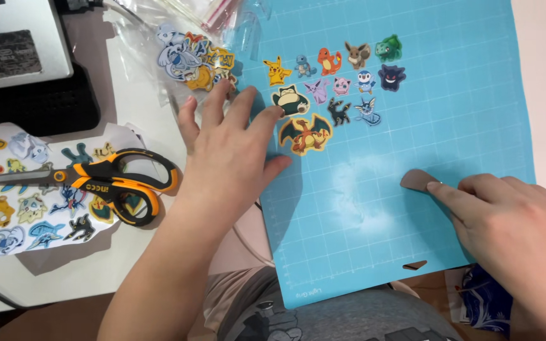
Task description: The person uses a weeding tool to remove excess vinyl around small character stickers on a blue cutting mat. They lift each sticker, peel away the surrounding material, and place the finished pieces into a plastic bag.
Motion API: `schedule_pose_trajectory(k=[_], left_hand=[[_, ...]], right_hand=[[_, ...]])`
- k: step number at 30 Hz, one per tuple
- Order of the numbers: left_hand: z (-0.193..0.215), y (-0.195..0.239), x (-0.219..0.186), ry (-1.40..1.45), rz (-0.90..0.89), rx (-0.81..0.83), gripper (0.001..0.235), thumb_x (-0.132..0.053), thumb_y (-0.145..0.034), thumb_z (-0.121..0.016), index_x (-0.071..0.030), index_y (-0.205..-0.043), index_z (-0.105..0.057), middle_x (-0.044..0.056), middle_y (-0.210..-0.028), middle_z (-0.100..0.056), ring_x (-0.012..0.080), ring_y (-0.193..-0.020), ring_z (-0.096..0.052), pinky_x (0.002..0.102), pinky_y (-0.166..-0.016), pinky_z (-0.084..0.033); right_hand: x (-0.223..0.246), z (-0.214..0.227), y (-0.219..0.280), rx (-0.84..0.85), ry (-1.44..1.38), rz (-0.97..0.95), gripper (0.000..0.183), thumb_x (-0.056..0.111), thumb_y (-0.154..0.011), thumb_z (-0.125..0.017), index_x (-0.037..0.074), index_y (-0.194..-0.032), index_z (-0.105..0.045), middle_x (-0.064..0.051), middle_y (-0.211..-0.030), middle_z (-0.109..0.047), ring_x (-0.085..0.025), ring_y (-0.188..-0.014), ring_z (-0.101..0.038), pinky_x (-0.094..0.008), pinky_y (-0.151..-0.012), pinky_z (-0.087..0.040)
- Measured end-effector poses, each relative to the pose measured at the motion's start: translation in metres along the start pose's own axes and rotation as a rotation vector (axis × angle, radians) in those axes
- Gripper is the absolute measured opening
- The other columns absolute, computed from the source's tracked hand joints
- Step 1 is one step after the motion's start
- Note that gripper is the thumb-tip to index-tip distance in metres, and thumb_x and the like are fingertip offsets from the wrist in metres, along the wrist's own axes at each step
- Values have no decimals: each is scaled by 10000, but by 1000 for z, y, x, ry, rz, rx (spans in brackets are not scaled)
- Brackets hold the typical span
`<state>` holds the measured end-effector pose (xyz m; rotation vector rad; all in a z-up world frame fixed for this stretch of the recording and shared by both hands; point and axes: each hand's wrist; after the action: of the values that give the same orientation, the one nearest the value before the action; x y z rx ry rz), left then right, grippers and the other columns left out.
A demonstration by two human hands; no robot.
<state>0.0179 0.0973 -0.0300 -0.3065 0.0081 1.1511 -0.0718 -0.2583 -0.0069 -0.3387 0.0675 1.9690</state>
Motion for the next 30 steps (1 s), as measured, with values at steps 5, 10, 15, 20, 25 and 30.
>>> schedule_pose_trajectory(k=[5, 10, 15, 20, 25, 30], left_hand=[[-3, 0, -1, -3, 13, -11, 716, -501, -603, -930, -237, -1221, -682, 106, -1358, -577, 427, -1354, -454, 666, -1063, -277], [-4, 0, -2, 0, 26, -12, 703, -505, -605, -927, -223, -1205, -692, 111, -1354, -571, 423, -1359, -447, 669, -1060, -284], [-4, -1, -4, 4, 42, -27, 660, -463, -572, -935, -233, -1143, -698, 108, -1340, -585, 414, -1368, -449, 665, -1049, -296], [-9, -1, -4, -13, 50, -55, 679, -490, -561, -943, -230, -1140, -704, 96, -1310, -592, 399, -1362, -453, 660, -1059, -294], [-2, -2, -3, -8, 57, -68, 714, -500, -550, -951, -221, -1153, -690, 99, -1308, -574, 419, -1370, -449, 679, -1070, -292], [-3, -2, -4, 82, 45, -119, 497, -448, -721, -897, -218, -1129, -731, 68, -1341, -570, 413, -1350, -447, 696, -1060, -285]], right_hand=[[15, 12, -33, 51, 44, 18, 175, 216, -1022, -802, 375, -1093, -786, 61, -818, -617, -237, -652, -588, -378, -570, -479], [19, 11, -63, 6, -5, 143, 265, 146, -974, -790, 353, -1140, -793, 49, -814, -626, -265, -611, -582, -399, -535, -467], [21, 12, -83, 75, -4, 212, 242, 171, -959, -722, 364, -1100, -760, 47, -801, -626, -266, -634, -633, -415, -524, -503], [22, 14, -94, 112, 5, 232, 262, 214, -931, -709, 394, -1118, -746, 59, -792, -634, -263, -661, -652, -420, -561, -530], [34, 21, -95, 33, -399, 415, 305, 199, -904, -706, 306, -1181, -772, -15, -947, -699, -310, -743, -647, -455, -641, -512], [42, 35, -68, 107, -615, 526, 254, 177, -958, -602, 187, -1180, -725, -8, -933, -671, -275, -687, -605, -425, -626, -489]])
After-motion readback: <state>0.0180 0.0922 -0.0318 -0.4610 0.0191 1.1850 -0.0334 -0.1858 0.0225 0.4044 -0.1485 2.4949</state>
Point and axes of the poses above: each hand's wrist, its own y-axis away from the middle knuckle, its own z-axis out of the back of the hand, x = y × z
